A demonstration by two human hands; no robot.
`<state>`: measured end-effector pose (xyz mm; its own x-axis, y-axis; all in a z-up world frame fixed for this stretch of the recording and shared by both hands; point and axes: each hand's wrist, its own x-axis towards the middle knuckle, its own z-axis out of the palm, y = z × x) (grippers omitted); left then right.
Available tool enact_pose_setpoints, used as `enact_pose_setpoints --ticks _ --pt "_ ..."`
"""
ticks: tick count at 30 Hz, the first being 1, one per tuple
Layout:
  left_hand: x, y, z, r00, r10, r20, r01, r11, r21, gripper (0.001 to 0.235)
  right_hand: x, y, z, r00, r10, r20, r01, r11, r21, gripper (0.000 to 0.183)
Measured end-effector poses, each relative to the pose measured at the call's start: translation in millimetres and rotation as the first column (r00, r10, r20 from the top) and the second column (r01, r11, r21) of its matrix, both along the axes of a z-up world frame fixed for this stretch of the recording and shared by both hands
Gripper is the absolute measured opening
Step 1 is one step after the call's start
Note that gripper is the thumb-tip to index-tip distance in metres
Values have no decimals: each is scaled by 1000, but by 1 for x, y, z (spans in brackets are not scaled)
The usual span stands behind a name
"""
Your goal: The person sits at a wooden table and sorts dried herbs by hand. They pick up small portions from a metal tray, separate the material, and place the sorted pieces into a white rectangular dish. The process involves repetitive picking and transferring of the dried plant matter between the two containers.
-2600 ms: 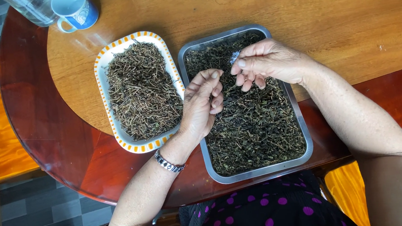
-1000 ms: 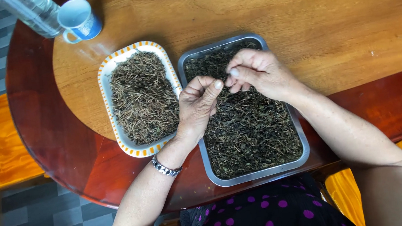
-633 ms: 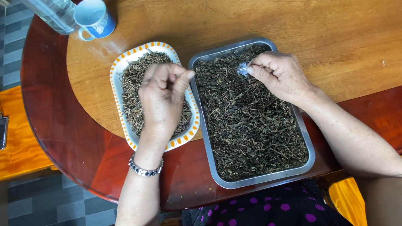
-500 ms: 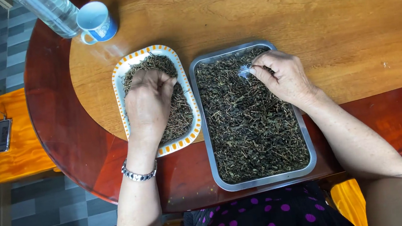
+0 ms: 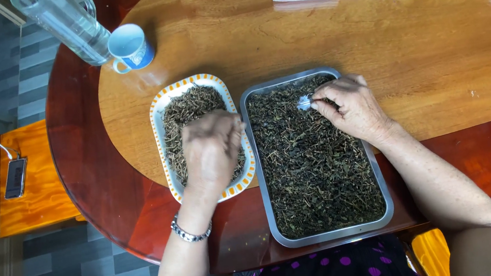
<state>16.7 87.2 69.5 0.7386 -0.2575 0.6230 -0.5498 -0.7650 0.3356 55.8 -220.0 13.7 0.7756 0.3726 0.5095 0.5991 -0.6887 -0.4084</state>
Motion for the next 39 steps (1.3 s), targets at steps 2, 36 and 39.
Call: enact_pose_setpoints --ticks 2,36,39 --pt "-9 -14 -7 999 -41 19 40 999 23 11 3 -1 -4 1000 -14 -2 14 1000 -15 10" --pt "-20 -38 -72 961 -57 -272 155 922 354 26 15 -5 -14 988 138 -62 -117 956 269 7" --pt "-20 -45 -75 967 -25 -255 130 906 402 26 19 -7 -21 990 141 -28 -128 952 278 7"
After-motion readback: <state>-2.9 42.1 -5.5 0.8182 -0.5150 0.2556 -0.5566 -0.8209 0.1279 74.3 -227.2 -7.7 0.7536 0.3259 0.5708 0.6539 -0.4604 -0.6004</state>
